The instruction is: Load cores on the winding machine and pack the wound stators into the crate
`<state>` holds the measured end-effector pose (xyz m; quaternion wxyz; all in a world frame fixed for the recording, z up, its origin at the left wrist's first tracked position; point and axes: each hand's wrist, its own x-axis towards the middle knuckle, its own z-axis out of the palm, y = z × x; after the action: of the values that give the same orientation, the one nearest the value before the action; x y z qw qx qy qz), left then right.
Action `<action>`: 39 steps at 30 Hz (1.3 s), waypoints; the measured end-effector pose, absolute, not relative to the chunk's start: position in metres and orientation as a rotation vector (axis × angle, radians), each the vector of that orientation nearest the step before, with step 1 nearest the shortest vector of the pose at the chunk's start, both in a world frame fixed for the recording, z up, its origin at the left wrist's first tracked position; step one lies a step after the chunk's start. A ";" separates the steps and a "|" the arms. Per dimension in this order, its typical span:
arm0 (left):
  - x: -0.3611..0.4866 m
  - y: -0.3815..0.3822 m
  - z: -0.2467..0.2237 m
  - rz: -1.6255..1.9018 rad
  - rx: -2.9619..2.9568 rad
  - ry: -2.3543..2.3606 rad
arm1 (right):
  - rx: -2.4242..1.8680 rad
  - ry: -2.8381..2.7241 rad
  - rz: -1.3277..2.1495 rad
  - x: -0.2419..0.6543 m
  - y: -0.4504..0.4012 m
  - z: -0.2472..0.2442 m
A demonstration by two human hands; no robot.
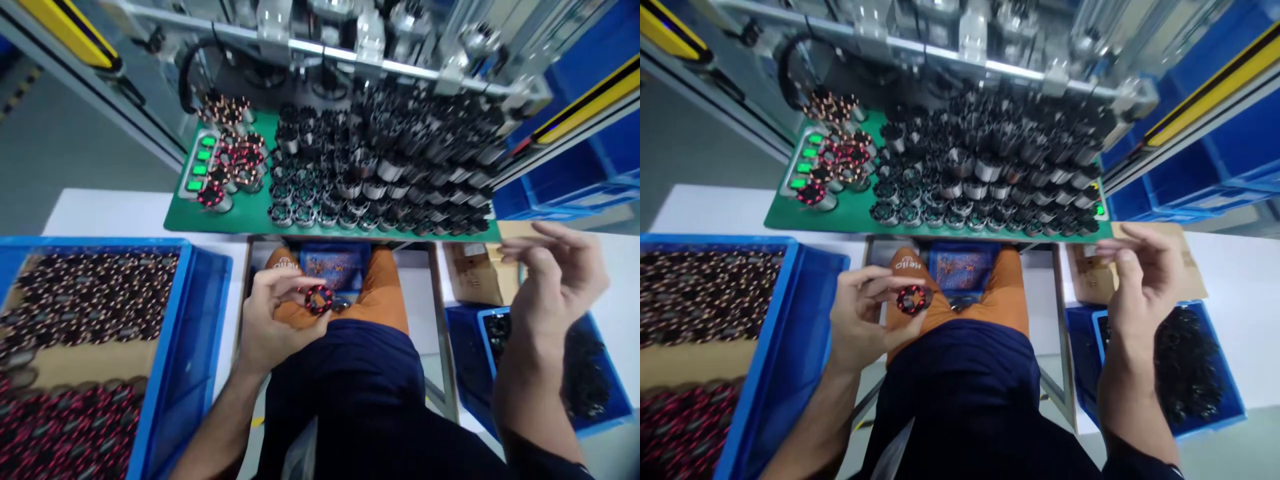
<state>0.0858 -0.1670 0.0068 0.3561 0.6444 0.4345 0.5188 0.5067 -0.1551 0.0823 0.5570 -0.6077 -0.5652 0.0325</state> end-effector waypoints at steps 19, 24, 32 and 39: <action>0.136 -0.164 0.030 1.507 2.086 1.054 | -1.189 -1.112 1.351 0.368 -0.178 0.057; 0.141 -0.172 -0.005 1.212 1.802 1.000 | -1.164 -1.057 1.417 0.377 -0.184 0.048; 0.133 -0.172 -0.009 1.312 1.290 0.976 | -1.196 -0.988 1.476 0.367 -0.191 0.035; 0.146 -0.157 0.023 1.503 1.299 0.850 | -1.163 -1.096 1.376 0.352 -0.187 0.043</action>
<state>0.1458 -0.1570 0.0231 0.4711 0.5304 0.3470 0.6135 0.3519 -0.1871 0.0431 0.4937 -0.4797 -0.4519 0.5674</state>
